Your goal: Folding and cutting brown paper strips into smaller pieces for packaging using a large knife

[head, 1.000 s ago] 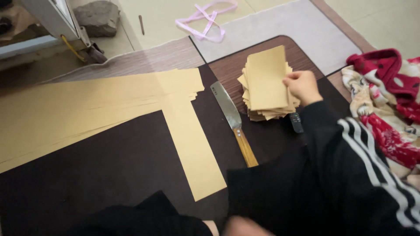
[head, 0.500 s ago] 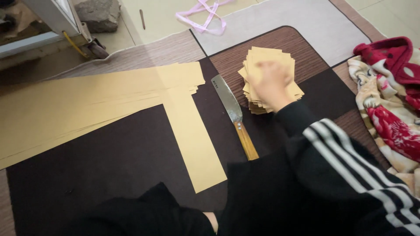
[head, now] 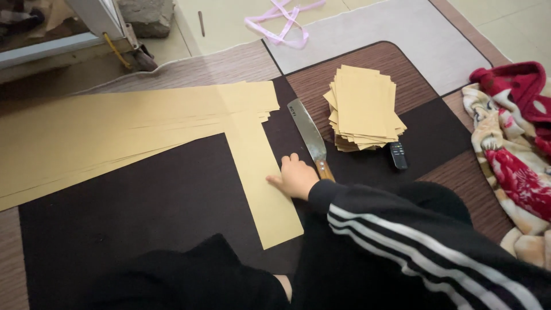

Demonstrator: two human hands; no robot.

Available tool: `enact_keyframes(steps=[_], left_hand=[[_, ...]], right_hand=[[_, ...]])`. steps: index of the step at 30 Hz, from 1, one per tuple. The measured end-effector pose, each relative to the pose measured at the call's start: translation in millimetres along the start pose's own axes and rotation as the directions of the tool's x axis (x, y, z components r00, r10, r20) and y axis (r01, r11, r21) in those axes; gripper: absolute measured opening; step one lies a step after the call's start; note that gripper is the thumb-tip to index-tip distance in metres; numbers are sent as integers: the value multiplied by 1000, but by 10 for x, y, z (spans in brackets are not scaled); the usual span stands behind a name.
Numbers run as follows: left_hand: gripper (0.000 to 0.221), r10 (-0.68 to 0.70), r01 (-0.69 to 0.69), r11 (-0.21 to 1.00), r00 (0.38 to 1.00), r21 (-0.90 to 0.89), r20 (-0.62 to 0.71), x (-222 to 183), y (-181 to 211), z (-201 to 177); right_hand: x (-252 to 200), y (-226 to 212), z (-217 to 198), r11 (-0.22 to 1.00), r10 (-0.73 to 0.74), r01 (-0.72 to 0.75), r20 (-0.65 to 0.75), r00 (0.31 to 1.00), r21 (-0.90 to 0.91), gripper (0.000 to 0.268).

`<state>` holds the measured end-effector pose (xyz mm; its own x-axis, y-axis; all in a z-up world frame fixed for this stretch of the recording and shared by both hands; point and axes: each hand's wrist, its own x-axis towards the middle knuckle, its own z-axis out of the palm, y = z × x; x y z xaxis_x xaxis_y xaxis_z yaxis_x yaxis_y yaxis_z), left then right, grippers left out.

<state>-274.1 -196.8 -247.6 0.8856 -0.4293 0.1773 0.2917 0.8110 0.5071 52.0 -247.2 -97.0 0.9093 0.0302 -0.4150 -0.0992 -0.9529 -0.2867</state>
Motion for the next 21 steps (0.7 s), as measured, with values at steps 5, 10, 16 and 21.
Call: enact_keyframes(steps=[5, 10, 16, 21], left_hand=[[38, 23, -21, 994, 1000, -104, 21, 1747, 4129, 2149], [39, -287, 420, 907, 627, 4, -725, 1864, 3815, 765], [47, -452, 613, 787, 492, -72, -744, 1803, 3543, 44], [86, -529, 600, 790, 562, -127, -636, 1843, 3578, 161]], right_hand=[[-100, -101, 356, 991, -107, 126, -277, 955, 51, 46], [53, -293, 352, 955, 187, -152, -118, 975, 255, 85], [127, -452, 56, 931, 120, -56, -157, 980, 360, 29], [-277, -788, -770, 858, 31, 104, -253, 967, 504, 33]])
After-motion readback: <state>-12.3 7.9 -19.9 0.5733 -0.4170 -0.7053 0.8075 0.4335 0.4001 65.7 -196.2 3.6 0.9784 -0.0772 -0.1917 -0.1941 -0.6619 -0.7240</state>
